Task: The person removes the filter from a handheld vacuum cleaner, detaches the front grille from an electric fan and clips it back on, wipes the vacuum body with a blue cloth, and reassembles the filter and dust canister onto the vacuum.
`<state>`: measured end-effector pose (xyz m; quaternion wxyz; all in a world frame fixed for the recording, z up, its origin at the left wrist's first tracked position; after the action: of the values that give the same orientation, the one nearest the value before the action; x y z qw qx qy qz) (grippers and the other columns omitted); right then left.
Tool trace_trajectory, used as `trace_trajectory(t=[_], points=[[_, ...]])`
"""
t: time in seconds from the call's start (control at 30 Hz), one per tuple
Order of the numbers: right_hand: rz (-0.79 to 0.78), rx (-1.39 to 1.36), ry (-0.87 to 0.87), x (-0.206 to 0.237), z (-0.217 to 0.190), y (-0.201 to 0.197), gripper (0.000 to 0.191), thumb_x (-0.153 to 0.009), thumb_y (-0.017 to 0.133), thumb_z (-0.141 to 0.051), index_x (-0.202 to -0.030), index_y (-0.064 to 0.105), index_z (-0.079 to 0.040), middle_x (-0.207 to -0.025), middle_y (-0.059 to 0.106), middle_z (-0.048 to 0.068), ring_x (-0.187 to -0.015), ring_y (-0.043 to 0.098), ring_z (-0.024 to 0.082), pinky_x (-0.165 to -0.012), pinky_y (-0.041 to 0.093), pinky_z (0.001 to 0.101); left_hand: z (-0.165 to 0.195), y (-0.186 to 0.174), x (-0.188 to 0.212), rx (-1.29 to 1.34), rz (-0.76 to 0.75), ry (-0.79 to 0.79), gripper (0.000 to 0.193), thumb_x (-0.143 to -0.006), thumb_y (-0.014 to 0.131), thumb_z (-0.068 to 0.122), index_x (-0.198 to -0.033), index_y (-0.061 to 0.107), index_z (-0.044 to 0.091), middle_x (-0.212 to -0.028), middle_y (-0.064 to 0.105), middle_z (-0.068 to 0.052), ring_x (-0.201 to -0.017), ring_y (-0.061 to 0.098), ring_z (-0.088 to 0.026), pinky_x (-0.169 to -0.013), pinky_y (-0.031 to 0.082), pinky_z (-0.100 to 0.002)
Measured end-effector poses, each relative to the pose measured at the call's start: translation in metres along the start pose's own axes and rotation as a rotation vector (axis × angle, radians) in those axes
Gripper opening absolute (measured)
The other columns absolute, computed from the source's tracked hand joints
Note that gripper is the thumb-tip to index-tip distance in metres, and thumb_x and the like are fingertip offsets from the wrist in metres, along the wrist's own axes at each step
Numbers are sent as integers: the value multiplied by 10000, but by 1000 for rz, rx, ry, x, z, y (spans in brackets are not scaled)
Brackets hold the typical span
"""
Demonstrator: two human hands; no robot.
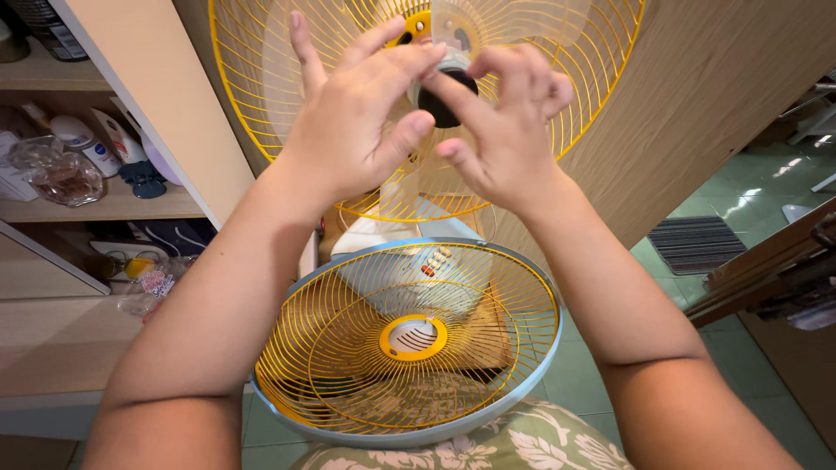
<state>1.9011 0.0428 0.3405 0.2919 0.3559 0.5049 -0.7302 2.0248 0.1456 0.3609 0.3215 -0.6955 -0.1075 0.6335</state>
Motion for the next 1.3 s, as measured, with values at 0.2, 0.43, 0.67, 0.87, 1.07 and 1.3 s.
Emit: trace_trajectory(t=[0.2, 0.43, 0.67, 0.87, 1.07, 1.3], points=[[59, 195, -354, 7, -36, 7, 523, -1117, 495, -637, -1276, 719, -192, -1386, 611, 13, -1421, 424, 274, -1163, 92, 516, -4, 4, 0, -7, 32, 4, 700, -1116, 346, 663, -1492, 596, 128, -1452, 650, -86, -1511, 426, -341, -1101, -192, -747], [51, 253, -497, 30, -30, 4, 430, -1114, 601, -528, -1340, 740, -190, -1386, 658, -28, -1492, 472, 192, -1212, 57, 490, -5, 5, 1, -4, 11, 7, 754, -1103, 320, 716, -1519, 581, 145, -1471, 640, -77, -1500, 438, -330, -1112, -184, -740], [17, 83, -262, 36, 7, -9, 406, -1095, 649, -445, -1360, 708, -142, -1384, 675, 37, -1483, 481, 251, -1154, 165, 468, -3, 3, 2, -11, -1, 6, 763, -1098, 293, 735, -1527, 579, 172, -1467, 647, -69, -1479, 459, -326, -1112, -190, -731], [-13, -171, -61, 29, 26, -13, 607, -1098, 513, -527, -1519, 603, -98, -1486, 565, 110, -1516, 384, 314, -1134, 212, 467, -2, 2, 1, 16, -7, -37, 870, -1039, 236, 815, -1585, 496, 189, -1389, 692, -43, -1477, 482, -317, -1113, -190, -747], [5, -135, -21, 12, 19, -10, 709, -1091, 340, -650, -1553, 615, -188, -1640, 387, 155, -1569, 262, 359, -1191, 175, 489, 1, 0, -2, -15, -12, -41, 895, -1022, 224, 838, -1636, 406, 212, -1321, 719, -27, -1484, 495, -310, -1120, -175, -773], [-33, -19, -122, 1, 0, 1, 632, -1095, 444, -685, -1474, 699, -249, -1637, 398, 151, -1557, 220, 373, -1200, 121, 504, -1, 2, -2, -7, -23, -45, 868, -1056, 205, 815, -1673, 334, 218, -1288, 734, -5, -1486, 501, -333, -1119, -172, -789]])
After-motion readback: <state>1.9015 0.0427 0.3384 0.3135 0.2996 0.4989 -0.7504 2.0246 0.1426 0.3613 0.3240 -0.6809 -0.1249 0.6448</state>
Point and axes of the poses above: each hand's wrist, its own x-axis away from the middle knuckle, its own y-axis out of the palm, z = x × y, the point moved 8 cm from there along -x, towards the middle knuckle
